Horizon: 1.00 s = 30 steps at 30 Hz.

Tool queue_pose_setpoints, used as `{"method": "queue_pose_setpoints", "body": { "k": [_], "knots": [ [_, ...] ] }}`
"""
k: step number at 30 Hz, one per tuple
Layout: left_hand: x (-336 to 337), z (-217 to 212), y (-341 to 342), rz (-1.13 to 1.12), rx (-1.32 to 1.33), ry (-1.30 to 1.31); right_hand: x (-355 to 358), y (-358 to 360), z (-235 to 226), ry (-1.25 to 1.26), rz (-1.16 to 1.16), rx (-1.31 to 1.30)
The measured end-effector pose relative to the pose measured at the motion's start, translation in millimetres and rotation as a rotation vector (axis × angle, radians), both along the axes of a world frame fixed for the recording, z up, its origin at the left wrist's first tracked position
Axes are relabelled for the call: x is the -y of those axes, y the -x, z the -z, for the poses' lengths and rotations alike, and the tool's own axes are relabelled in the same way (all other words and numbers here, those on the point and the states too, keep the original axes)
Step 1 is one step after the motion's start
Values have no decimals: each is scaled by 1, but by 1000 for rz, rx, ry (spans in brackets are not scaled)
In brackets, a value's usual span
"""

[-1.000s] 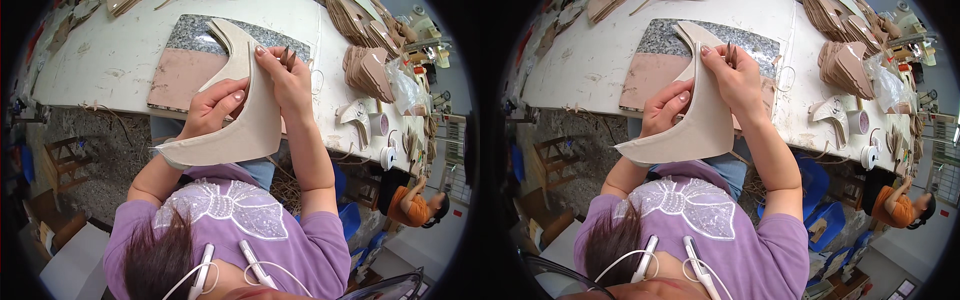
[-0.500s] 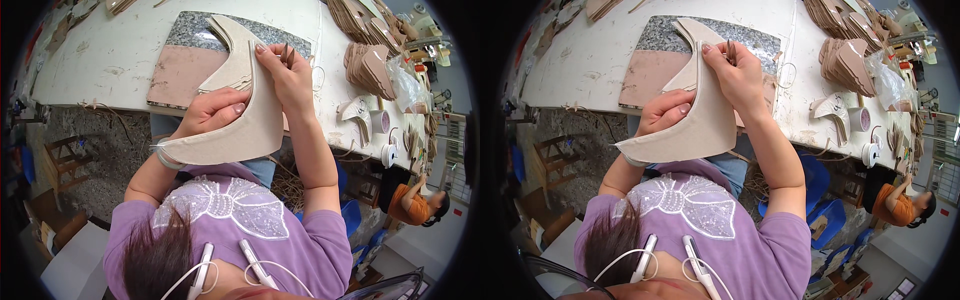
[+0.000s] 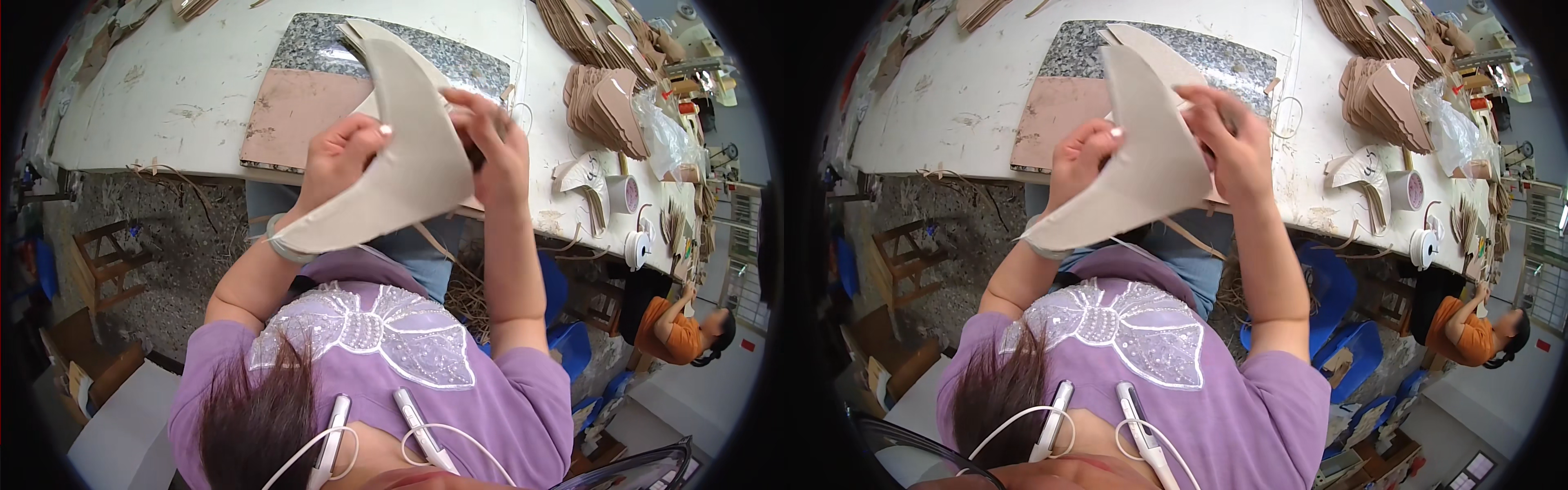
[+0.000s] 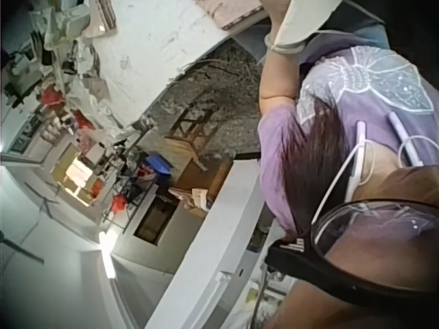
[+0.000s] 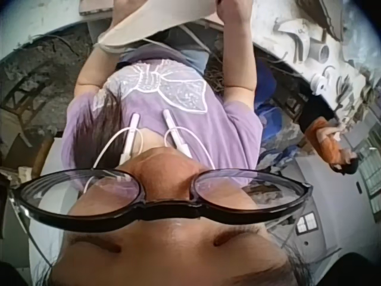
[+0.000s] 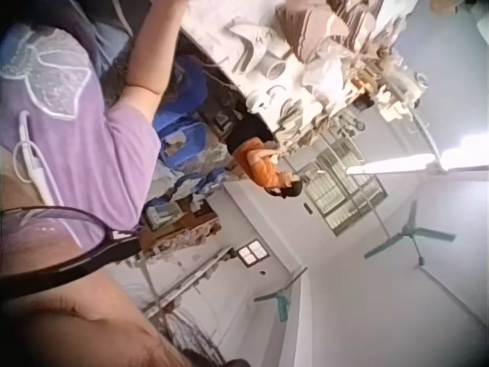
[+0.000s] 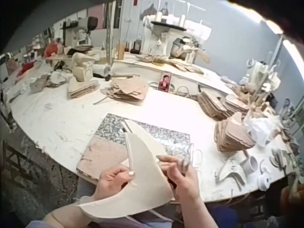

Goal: The person applies adhesive strips along the curved edges of shoe components by hand, presses them into place, and trims the excess strip using snips.

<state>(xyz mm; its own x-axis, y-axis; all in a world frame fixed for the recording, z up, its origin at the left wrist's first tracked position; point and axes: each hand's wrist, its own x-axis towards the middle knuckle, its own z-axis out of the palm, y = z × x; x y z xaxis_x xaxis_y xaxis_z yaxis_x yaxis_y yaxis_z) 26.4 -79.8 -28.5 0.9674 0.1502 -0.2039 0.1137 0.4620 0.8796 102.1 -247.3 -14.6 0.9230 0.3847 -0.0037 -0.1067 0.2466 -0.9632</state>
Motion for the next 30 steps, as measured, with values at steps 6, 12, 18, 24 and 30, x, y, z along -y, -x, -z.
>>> {"method": "queue_pose_setpoints", "body": {
  "k": [6,12,18,24,30],
  "knots": [
    [18,12,-16,-166,45,28,-8,72,38,-273,106,-70],
    [25,18,-6,75,79,144,-8,61,8,-92,335,-176],
    [25,22,6,125,100,127,-5,56,15,-229,346,-190],
    [26,23,10,138,96,30,-5,56,19,-178,404,-209],
    [29,25,14,148,149,-19,-3,57,18,-151,419,-237]
  ]
}}
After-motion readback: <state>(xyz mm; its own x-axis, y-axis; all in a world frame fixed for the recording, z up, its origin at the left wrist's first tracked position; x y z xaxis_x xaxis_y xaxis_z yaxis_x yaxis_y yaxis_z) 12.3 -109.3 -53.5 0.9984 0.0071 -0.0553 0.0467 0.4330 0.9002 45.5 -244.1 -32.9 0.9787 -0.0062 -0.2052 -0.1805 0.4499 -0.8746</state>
